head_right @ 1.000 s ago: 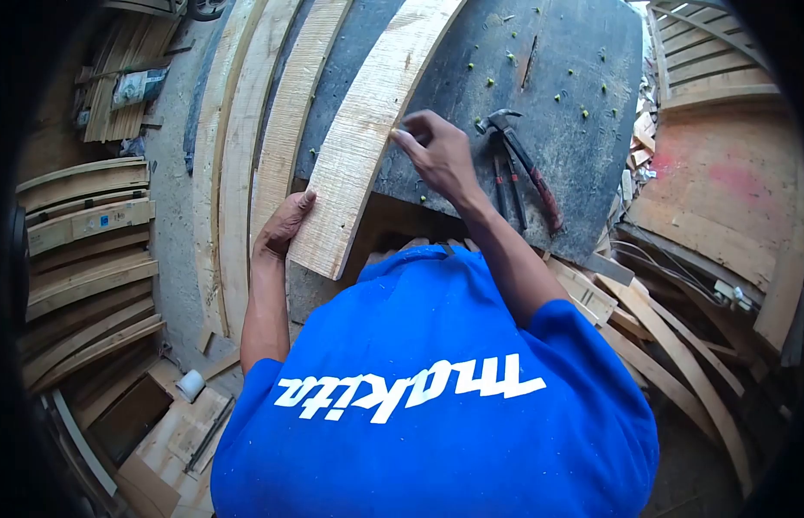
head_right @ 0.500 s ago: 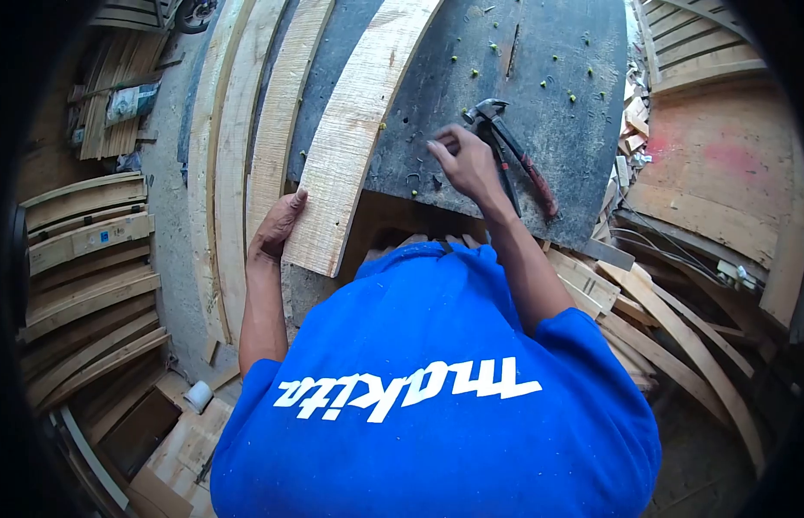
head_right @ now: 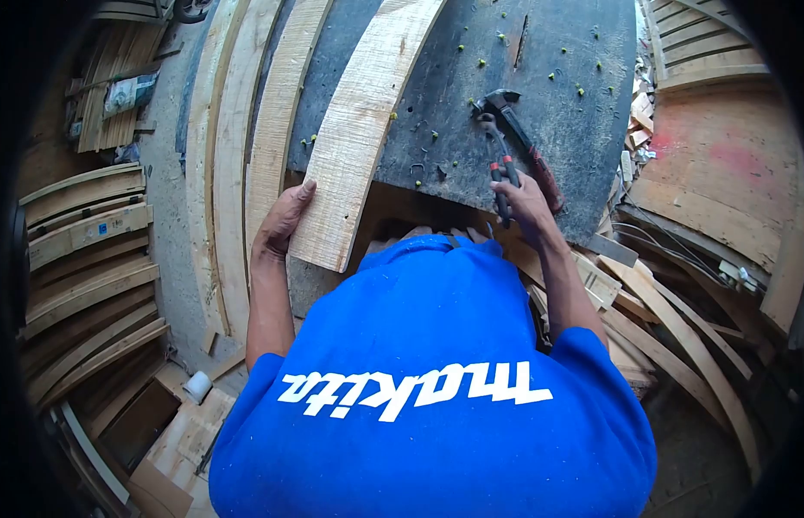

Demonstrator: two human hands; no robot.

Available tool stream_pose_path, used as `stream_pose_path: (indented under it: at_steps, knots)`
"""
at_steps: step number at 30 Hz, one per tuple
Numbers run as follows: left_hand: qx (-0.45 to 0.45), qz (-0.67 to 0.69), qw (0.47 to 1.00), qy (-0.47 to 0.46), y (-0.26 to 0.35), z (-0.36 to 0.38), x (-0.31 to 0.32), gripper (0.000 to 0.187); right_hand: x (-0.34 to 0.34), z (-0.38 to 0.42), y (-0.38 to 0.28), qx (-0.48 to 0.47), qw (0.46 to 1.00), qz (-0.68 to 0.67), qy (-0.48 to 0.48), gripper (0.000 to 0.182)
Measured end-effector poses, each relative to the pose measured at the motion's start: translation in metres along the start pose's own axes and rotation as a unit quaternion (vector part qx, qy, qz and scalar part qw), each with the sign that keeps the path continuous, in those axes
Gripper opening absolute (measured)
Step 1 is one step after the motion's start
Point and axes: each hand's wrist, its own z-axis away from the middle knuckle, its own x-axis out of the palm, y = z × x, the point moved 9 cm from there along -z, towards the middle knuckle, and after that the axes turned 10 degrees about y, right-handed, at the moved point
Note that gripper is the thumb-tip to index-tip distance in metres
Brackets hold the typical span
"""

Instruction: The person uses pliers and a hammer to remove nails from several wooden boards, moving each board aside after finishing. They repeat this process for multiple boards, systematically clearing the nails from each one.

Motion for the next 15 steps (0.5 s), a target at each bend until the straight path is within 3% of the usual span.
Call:
stream_pose_path:
  at_steps: [2,3,6,7,8,9,10,15]
  knots:
    - [-0.004,0.004,1.0,-0.002,-0.001,-0.001,-0.001,0.062,0.023,0.038,-0.033,0.003,0.988,-0.099,-0.115,0.049]
    - [-0.004,0.003,1.0,-0.001,-0.002,-0.001,-0.002,0.061,0.025,0.051,-0.049,0.005,0.988,-0.099,-0.115,0.049]
    - [-0.001,0.003,1.0,-0.003,-0.001,-0.003,-0.003,0.06,0.034,0.073,-0.09,-0.097,0.971,0.117,-0.183,0.072]
    - [-0.002,0.004,1.0,-0.005,-0.002,-0.003,-0.002,0.06,0.033,0.07,-0.098,-0.096,0.972,0.116,-0.18,0.072]
    - [-0.001,0.004,1.0,-0.008,-0.002,-0.004,-0.001,0.06,0.037,0.074,-0.119,-0.228,0.927,0.24,-0.174,0.072]
    - [0.002,0.0,1.0,-0.002,-0.001,-0.004,-0.001,0.06,0.045,0.083,-0.14,-0.353,0.85,0.357,-0.161,0.072]
    - [0.004,-0.004,1.0,0.004,-0.001,-0.004,-0.002,0.06,0.047,0.087,-0.151,-0.305,0.849,0.396,-0.172,0.073]
    - [0.002,0.012,1.0,-0.002,-0.002,-0.002,0.003,0.06,0.052,0.074,-0.178,-0.318,0.84,0.407,-0.165,0.069]
